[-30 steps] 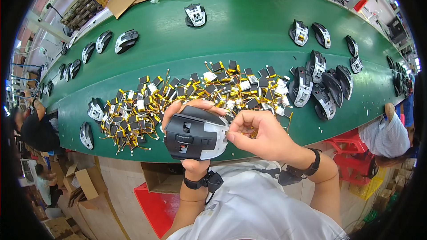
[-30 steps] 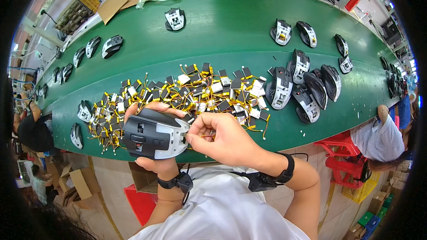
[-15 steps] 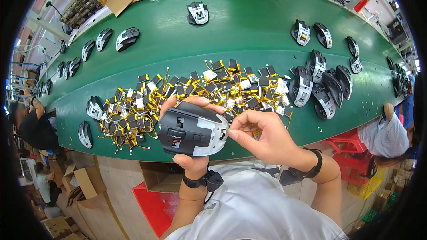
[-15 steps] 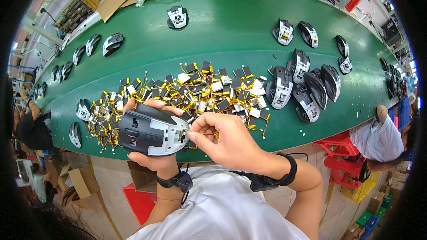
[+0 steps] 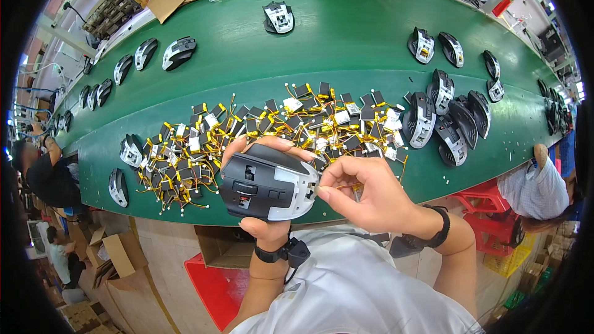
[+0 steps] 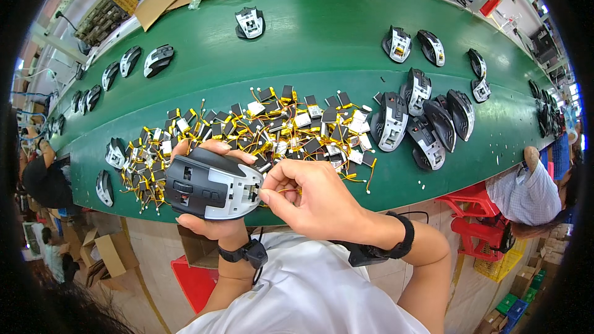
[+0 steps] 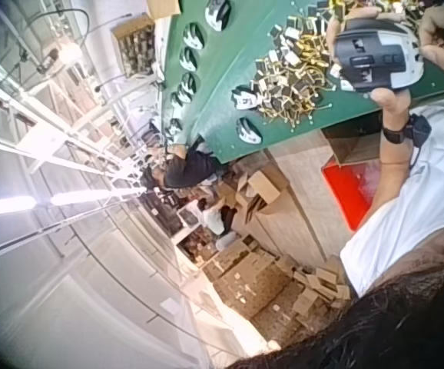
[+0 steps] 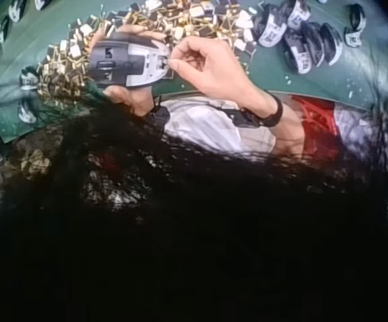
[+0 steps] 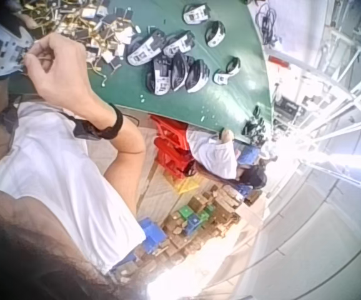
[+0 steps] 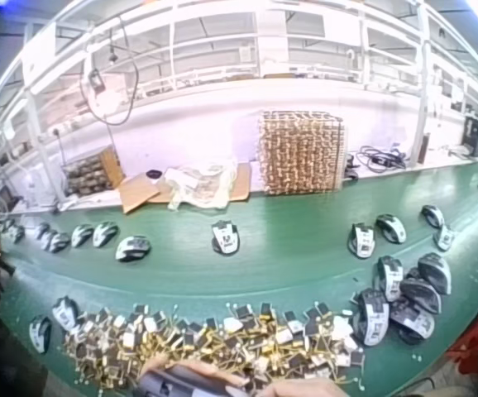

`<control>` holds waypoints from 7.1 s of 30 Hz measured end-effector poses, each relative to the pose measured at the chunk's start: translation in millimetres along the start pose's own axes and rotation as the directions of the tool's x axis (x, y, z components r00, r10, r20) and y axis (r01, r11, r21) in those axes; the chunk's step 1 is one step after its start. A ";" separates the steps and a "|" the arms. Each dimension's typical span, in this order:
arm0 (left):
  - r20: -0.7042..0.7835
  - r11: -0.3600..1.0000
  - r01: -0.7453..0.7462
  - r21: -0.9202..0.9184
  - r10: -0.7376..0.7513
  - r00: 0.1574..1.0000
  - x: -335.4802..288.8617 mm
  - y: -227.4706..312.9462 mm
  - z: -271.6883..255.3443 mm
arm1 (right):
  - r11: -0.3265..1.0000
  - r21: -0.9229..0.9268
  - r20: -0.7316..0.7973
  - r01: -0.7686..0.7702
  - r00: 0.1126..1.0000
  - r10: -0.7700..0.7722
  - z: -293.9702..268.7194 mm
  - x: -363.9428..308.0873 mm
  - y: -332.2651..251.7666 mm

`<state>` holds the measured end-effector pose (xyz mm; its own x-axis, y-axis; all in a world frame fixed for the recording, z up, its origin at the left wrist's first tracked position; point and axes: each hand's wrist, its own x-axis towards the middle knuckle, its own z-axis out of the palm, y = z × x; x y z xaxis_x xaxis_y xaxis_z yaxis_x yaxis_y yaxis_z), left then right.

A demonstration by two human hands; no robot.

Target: The person inserts small yellow-wired battery packs into the bottom of black-and-white computer mouse shells. They pick up a mouse shell, insert a battery, and place the assembled unit on the green table. This process is repeated continuously throughout the clip.

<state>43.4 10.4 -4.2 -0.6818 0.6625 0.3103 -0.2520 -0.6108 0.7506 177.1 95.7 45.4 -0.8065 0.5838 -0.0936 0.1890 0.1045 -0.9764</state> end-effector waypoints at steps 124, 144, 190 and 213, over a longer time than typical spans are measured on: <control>0.128 0.769 0.468 -0.436 -0.462 0.878 10.8 -28.6 4.1 | 0.928 -0.133 -0.264 0.348 0.890 -0.372 -7.2 2.5 33.9; 0.137 0.733 0.412 -0.542 -0.407 0.903 15.8 -28.7 3.2 | 0.821 -0.304 -0.200 0.484 0.810 -0.551 -10.6 4.2 23.8; 0.252 0.563 0.619 -0.547 -0.595 0.763 21.0 -13.4 20.1 | 0.802 -0.333 0.199 0.496 0.868 -0.455 -45.7 24.5 -2.6; 0.117 0.890 0.452 -0.062 -0.443 0.889 20.7 11.6 -33.6 | 0.356 -0.913 0.298 0.200 0.922 0.246 -279.1 205.8 62.6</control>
<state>3.3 2.5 -8.6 -0.4141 0.9101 0.0117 -0.5751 -0.2716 0.7717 179.3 447.0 19.3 -0.8643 0.3240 -0.3846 0.4173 0.8889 -0.1890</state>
